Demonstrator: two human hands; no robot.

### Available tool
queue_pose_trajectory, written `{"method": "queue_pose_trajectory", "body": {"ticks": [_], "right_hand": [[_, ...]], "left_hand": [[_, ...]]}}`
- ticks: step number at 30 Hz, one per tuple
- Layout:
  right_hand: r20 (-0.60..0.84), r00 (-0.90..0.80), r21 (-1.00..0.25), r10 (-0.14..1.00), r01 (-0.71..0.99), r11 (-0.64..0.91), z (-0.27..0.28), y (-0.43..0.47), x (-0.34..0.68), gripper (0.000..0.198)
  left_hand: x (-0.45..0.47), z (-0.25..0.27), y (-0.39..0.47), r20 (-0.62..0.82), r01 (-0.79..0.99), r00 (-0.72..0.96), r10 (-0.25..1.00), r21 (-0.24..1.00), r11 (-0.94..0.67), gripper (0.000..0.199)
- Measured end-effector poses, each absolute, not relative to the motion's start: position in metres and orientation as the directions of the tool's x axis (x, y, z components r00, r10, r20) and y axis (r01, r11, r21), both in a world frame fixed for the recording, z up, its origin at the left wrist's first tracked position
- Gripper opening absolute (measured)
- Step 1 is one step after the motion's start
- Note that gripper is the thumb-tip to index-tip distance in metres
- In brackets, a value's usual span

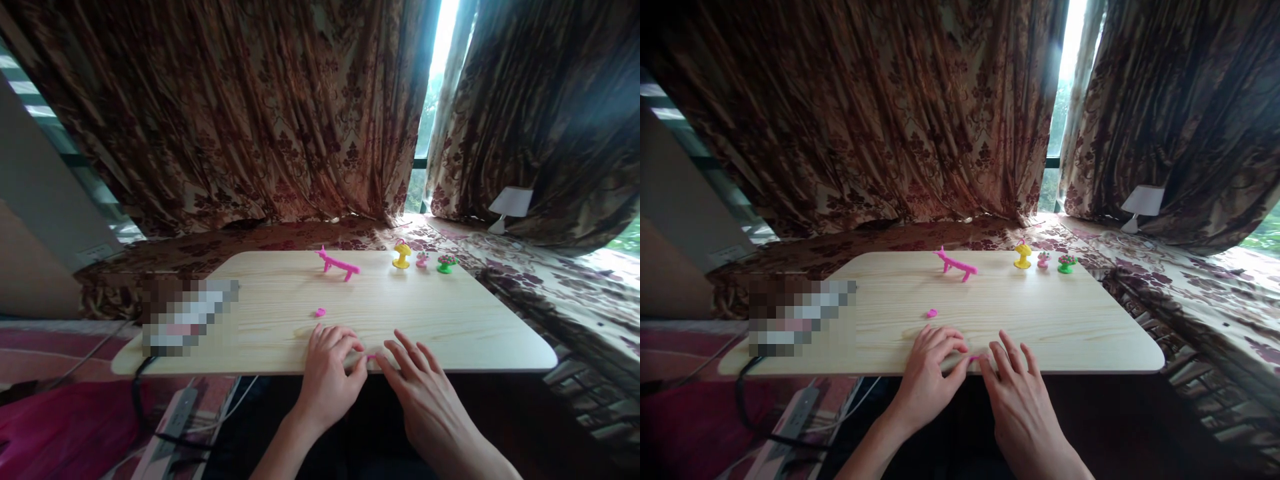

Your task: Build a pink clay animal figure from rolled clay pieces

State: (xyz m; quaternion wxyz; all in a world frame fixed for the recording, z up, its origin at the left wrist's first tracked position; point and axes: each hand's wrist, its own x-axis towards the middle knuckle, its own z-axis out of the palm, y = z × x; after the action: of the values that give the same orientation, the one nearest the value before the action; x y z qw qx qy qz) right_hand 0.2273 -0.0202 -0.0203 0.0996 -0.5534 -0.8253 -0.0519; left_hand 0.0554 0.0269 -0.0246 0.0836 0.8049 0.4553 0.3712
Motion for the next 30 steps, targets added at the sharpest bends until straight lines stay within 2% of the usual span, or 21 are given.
{"method": "queue_pose_trajectory", "body": {"ticks": [7,19,30], "right_hand": [[0.215,-0.371,-0.013,0.904,0.924,0.382,-0.017,-0.018,0.227,0.054],[0.254,-0.312,0.03,0.916,0.949,0.315,-0.014,-0.016,0.243,0.065],[0.235,-0.338,-0.02,0.911,0.936,0.353,-0.019,-0.023,0.236,0.067]], "left_hand": [[0.055,-0.024,0.026,0.526,0.658,0.319,0.788,0.475,-0.584,0.008],[0.054,-0.024,0.028,0.52,0.651,0.313,0.795,0.491,-0.578,0.011],[0.053,-0.025,0.028,0.515,0.648,0.33,0.791,0.486,-0.587,0.011]]}}
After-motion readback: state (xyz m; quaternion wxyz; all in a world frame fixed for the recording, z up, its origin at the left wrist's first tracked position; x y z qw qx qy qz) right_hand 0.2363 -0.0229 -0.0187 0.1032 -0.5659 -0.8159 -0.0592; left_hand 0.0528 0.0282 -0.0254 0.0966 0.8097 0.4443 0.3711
